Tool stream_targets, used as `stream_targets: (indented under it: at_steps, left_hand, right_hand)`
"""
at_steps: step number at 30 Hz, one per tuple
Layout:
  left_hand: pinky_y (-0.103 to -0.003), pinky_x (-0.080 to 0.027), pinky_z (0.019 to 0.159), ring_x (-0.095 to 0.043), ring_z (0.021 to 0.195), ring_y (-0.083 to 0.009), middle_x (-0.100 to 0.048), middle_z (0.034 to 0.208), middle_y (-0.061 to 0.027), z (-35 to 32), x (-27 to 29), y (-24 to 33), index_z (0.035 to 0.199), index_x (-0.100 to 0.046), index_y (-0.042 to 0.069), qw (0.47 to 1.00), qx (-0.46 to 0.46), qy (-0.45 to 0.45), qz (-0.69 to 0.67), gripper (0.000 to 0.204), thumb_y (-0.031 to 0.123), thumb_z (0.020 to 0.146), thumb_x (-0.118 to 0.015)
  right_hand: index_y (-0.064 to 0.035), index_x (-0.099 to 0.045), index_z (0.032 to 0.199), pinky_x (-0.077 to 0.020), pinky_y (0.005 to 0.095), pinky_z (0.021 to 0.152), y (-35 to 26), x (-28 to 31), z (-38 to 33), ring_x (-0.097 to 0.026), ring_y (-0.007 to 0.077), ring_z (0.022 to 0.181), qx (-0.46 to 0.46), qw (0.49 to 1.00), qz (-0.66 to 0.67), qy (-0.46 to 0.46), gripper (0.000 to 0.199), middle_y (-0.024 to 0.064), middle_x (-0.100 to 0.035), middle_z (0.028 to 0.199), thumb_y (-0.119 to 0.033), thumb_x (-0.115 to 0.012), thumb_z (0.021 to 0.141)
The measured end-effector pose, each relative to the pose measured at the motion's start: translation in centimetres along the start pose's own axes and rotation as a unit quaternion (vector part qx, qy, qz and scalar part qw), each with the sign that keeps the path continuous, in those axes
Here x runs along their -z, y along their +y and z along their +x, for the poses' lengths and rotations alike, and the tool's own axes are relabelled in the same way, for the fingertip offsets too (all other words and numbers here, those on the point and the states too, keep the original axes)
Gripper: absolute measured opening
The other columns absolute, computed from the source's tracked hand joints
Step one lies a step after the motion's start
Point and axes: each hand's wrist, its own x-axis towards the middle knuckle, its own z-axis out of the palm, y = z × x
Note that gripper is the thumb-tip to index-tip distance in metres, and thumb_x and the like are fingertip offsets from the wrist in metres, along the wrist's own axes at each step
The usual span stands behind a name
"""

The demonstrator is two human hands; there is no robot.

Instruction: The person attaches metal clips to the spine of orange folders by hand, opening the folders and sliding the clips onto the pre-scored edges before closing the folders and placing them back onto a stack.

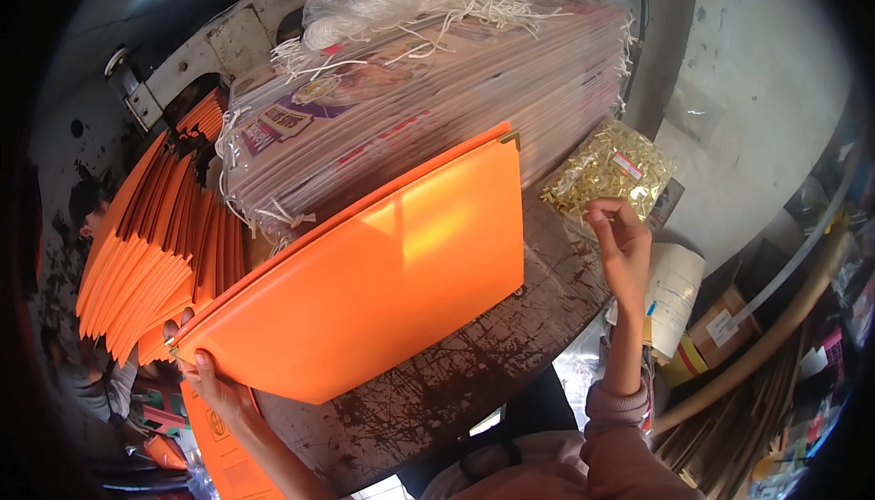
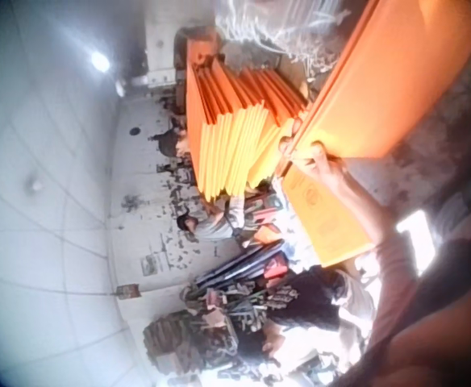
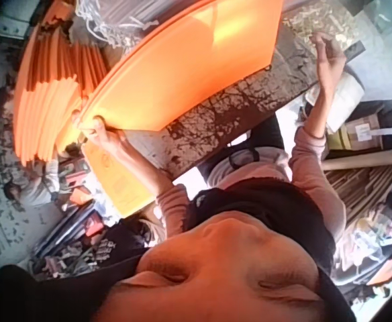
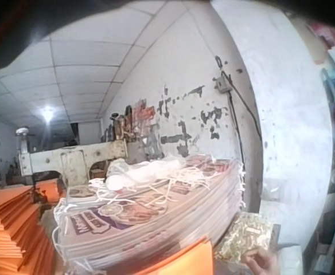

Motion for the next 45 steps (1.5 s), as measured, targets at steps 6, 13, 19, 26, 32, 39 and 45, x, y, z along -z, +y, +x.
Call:
stream_targets:
  at_steps: [6, 13, 19, 26, 32, 39, 45]
  left_hand:
    - [-0.027, -0.045, 0.077, -0.052, 0.084, -0.0131, -0.051, 0.09, -0.0043, -0.8, -0.6, 0.5, 0.101, -0.032, 0.01, 0.999, -0.012, 0.032, 0.021, 0.059, 0.028, 0.067, -0.077]
    - [-0.033, -0.047, 0.077, -0.054, 0.083, -0.0148, -0.049, 0.088, -0.0012, -2.1, -0.4, 1.4, 0.095, -0.03, 0.015, 1.0, -0.022, -0.015, -0.008, 0.057, 0.029, 0.066, -0.078]
    - [-0.038, -0.052, 0.078, -0.058, 0.086, -0.0175, -0.052, 0.095, -0.0023, -1.6, -0.5, 0.8, 0.098, -0.032, 0.015, 0.998, -0.028, -0.037, -0.043, 0.055, 0.026, 0.067, -0.076]
    - [-0.036, -0.046, 0.074, -0.054, 0.083, -0.0206, -0.06, 0.087, -0.0091, -1.0, -0.9, -0.2, 0.09, -0.036, 0.013, 0.997, -0.044, -0.035, -0.047, 0.044, 0.024, 0.071, -0.074]
    - [-0.035, -0.046, 0.077, -0.056, 0.088, -0.0224, -0.061, 0.09, -0.0151, -1.4, -1.4, 0.3, 0.093, -0.039, 0.01, 0.996, -0.023, -0.049, -0.064, 0.038, 0.02, 0.074, -0.071]
    - [-0.037, -0.048, 0.081, -0.057, 0.097, -0.0269, -0.056, 0.095, -0.0149, -1.2, -1.7, 0.8, 0.097, -0.04, 0.006, 0.999, -0.023, -0.044, -0.003, 0.033, 0.016, 0.079, -0.065]
    - [-0.037, -0.049, 0.079, -0.059, 0.093, -0.029, -0.052, 0.086, -0.0083, -1.4, -1.0, 0.5, 0.093, -0.042, 0.005, 0.998, -0.028, -0.053, -0.029, 0.035, 0.035, 0.084, -0.057]
  right_hand:
    - [-0.002, -0.045, 0.118, -0.0422, 0.0285, 0.081, -1.1, -3.0, -0.5, -0.053, 0.0153, 0.091, 0.023, 0.993, 0.019, -0.11, 0.047, 0.0083, -0.05, 0.109, -0.018, -0.065, 0.078]
    - [-0.0202, -0.048, 0.122, -0.0392, 0.0409, 0.087, -6.3, -7.0, 1.7, -0.044, 0.0315, 0.108, 0.445, 0.893, -0.064, -0.031, 0.073, 0.0205, -0.031, 0.127, -0.048, -0.073, 0.06]
    - [-0.013, -0.065, 0.095, -0.0349, 0.0418, 0.09, -8.7, -7.9, 1.0, -0.041, 0.032, 0.108, 0.385, 0.906, -0.168, -0.053, 0.045, 0.0183, -0.036, 0.124, -0.042, -0.073, 0.061]
    - [-0.0077, -0.061, 0.096, -0.0326, 0.0394, 0.089, -8.5, -8.9, 1.2, -0.041, 0.0302, 0.105, 0.364, 0.917, -0.153, -0.053, 0.042, 0.0175, -0.039, 0.12, -0.034, -0.072, 0.065]
    - [-0.0044, -0.057, 0.094, -0.0305, 0.04, 0.091, -8.4, -9.1, 0.7, -0.038, 0.0304, 0.11, 0.359, 0.914, -0.181, -0.048, 0.043, 0.0182, -0.038, 0.118, -0.037, -0.068, 0.068]
    - [-0.0038, -0.055, 0.096, -0.0292, 0.0399, 0.092, -8.1, -9.5, 1.1, -0.038, 0.0304, 0.109, 0.357, 0.91, -0.205, -0.043, 0.042, 0.0178, -0.038, 0.118, -0.035, -0.064, 0.07]
    - [-0.0044, -0.055, 0.098, -0.0284, 0.0394, 0.092, -8.3, -9.4, 0.8, -0.038, 0.0294, 0.108, 0.36, 0.911, -0.198, -0.042, 0.039, 0.0171, -0.039, 0.117, -0.03, -0.063, 0.07]
